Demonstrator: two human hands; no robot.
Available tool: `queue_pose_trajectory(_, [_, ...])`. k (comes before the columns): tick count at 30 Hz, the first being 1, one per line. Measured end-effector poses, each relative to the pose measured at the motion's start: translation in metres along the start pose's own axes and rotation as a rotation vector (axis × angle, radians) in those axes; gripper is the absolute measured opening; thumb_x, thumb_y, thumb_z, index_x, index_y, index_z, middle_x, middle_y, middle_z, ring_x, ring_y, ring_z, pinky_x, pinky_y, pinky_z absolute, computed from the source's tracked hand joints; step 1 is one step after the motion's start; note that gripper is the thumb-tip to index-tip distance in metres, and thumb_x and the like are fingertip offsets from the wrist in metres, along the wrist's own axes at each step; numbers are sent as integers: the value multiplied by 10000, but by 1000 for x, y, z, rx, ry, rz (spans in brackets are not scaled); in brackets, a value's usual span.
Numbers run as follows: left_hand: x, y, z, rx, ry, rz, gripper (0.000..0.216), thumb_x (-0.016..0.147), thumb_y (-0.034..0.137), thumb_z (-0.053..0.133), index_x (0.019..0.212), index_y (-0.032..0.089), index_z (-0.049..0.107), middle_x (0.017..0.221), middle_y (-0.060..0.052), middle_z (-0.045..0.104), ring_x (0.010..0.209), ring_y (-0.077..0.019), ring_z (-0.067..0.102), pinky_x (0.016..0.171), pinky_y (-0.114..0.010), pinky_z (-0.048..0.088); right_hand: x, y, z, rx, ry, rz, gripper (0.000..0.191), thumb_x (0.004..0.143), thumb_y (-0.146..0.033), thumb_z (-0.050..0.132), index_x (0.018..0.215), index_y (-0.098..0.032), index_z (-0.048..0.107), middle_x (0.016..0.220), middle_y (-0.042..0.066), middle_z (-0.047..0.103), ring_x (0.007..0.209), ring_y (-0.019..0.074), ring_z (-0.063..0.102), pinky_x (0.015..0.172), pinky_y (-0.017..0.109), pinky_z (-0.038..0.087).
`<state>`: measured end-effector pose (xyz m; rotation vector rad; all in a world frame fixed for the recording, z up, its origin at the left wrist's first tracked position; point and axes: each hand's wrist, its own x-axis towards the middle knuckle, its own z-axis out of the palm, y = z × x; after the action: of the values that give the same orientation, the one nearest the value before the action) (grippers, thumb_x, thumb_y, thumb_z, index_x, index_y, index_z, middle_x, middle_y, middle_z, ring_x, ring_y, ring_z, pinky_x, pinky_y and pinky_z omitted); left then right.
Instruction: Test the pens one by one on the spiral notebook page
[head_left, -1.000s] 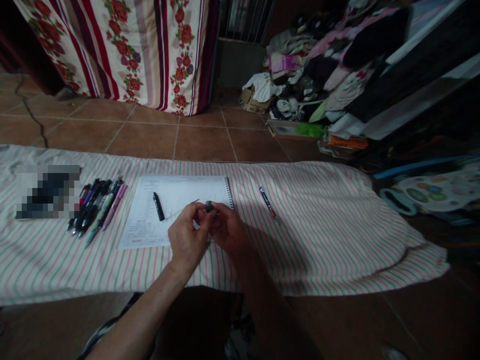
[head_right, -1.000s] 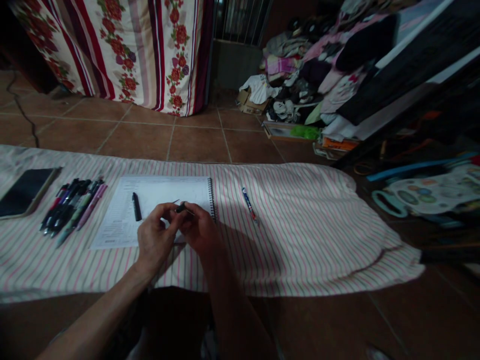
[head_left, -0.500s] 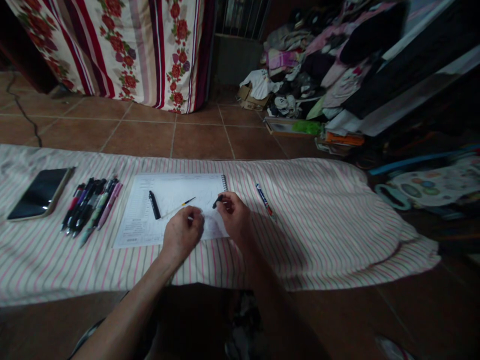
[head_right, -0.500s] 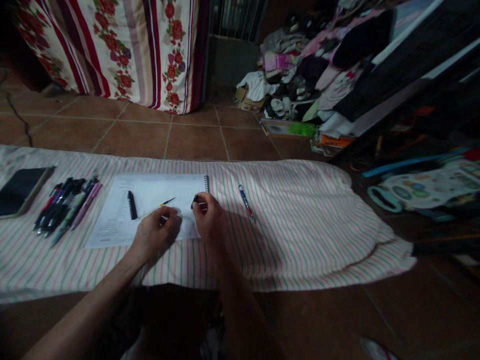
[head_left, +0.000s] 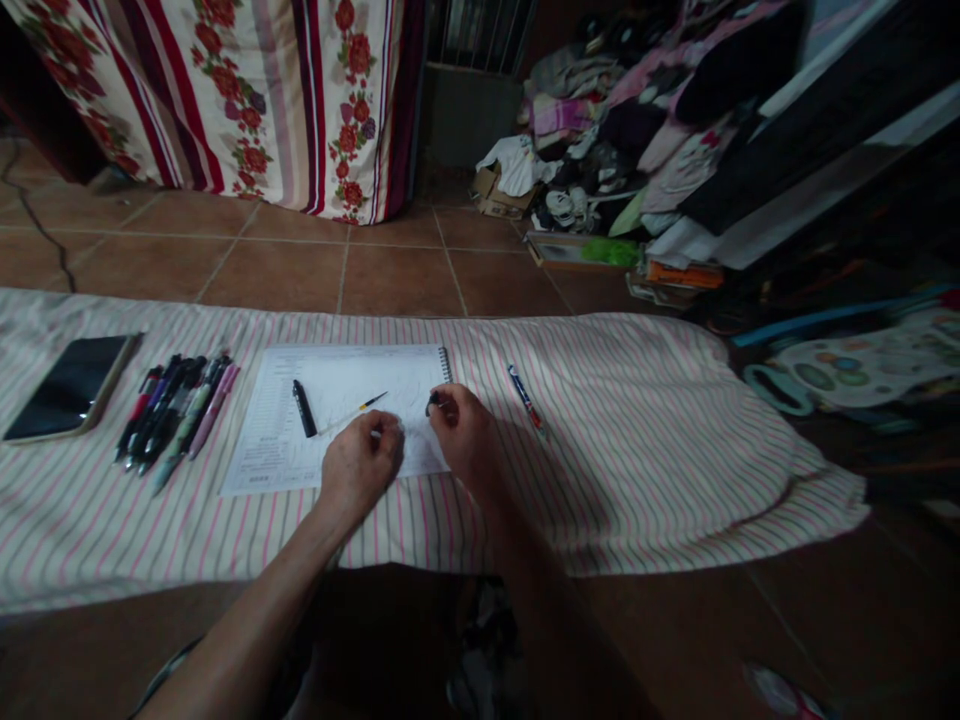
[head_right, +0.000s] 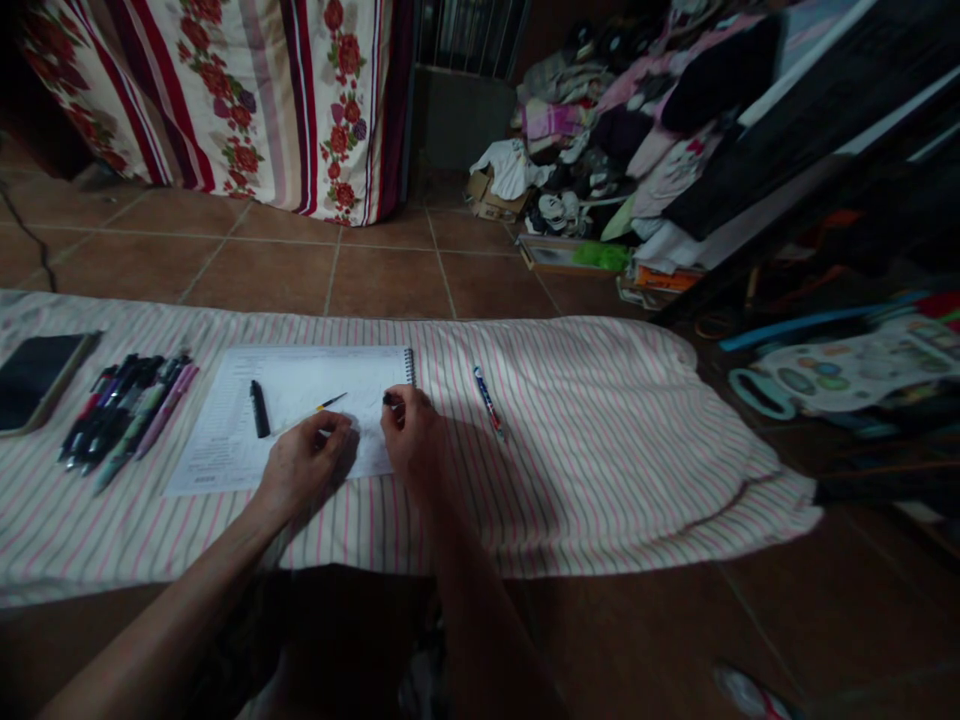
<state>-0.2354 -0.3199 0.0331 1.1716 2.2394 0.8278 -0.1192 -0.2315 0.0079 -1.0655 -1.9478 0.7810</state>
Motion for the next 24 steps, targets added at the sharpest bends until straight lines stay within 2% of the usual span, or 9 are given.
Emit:
queue_pose_trajectory(12, [0,-6,2,-9,-4,38,247,835,318,435,882,189,641,803,-65,689,690,-180,617,646,-298,409,1,-3,1,6,-4,58,160,764,-191,507,912,-174,567,862,64,673,636,133,638,595,249,513])
queue_pose_trajectory(24, [0,-4,-1,8,-31,45,251,841,298,434,882,186,655,814,-61,698,726,-186,629,677,-301,421,0,-3,3,2,2,26,155,771,-220,510,907,-180,572,856,58,673,613,125,630,588,245,514])
